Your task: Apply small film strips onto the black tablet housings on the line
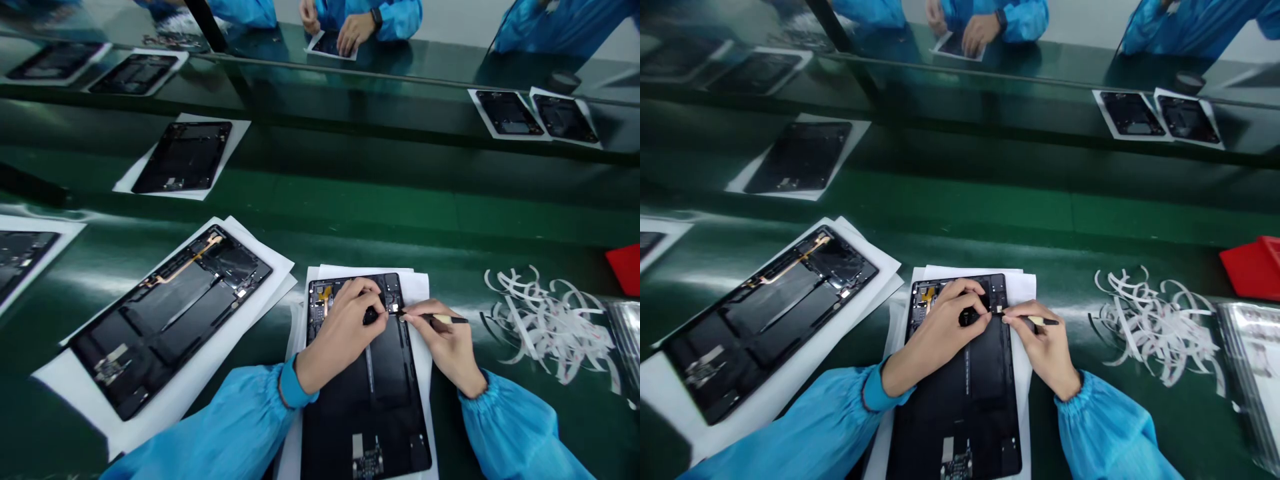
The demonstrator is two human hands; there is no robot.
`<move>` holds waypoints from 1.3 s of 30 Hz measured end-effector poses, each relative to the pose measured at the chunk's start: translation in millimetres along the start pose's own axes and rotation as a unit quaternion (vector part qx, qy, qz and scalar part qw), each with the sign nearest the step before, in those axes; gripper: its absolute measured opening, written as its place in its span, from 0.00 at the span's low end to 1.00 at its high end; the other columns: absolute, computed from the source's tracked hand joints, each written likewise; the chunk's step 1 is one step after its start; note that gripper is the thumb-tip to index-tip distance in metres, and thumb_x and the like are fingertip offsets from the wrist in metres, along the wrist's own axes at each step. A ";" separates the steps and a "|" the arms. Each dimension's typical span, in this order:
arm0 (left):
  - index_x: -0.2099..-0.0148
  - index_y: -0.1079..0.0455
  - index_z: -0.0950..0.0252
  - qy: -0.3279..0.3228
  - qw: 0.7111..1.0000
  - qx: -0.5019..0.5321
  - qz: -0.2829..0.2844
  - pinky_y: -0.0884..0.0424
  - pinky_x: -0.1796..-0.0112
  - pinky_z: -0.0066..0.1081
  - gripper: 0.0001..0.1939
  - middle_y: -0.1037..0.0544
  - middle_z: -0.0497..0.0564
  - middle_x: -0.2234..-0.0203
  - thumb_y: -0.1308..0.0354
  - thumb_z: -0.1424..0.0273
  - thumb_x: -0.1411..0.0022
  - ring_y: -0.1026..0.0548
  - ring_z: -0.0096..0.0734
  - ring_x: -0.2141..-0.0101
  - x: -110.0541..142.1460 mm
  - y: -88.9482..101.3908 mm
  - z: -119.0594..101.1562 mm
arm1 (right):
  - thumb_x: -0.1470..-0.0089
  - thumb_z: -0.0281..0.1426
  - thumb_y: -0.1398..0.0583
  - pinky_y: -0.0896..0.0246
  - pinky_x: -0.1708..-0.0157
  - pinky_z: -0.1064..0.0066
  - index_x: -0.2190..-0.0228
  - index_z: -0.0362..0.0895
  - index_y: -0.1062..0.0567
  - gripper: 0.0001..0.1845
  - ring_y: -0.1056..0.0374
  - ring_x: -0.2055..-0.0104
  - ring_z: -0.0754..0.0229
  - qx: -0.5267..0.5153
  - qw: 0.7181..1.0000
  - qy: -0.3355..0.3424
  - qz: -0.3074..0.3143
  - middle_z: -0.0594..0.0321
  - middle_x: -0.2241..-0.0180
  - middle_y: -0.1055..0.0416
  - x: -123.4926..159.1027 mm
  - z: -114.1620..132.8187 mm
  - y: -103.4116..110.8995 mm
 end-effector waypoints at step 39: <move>0.56 0.26 0.63 0.216 0.884 0.408 0.070 0.32 0.63 0.27 0.21 0.23 0.53 0.64 0.46 0.50 0.35 0.27 0.31 0.64 148.0 -21.9 -5.3 | 0.39 0.27 0.43 0.32 0.66 0.71 0.66 0.48 0.29 0.04 0.28 0.66 0.60 0.179 0.960 0.108 0.185 0.64 0.68 0.26 12.4 96.5 -51.5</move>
Point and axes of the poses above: each hand's wrist, its own x-axis away from the middle knuckle, its own y-axis out of the back of the hand, z = x × y, the point moved 10 cm from there along -x, towards the middle knuckle
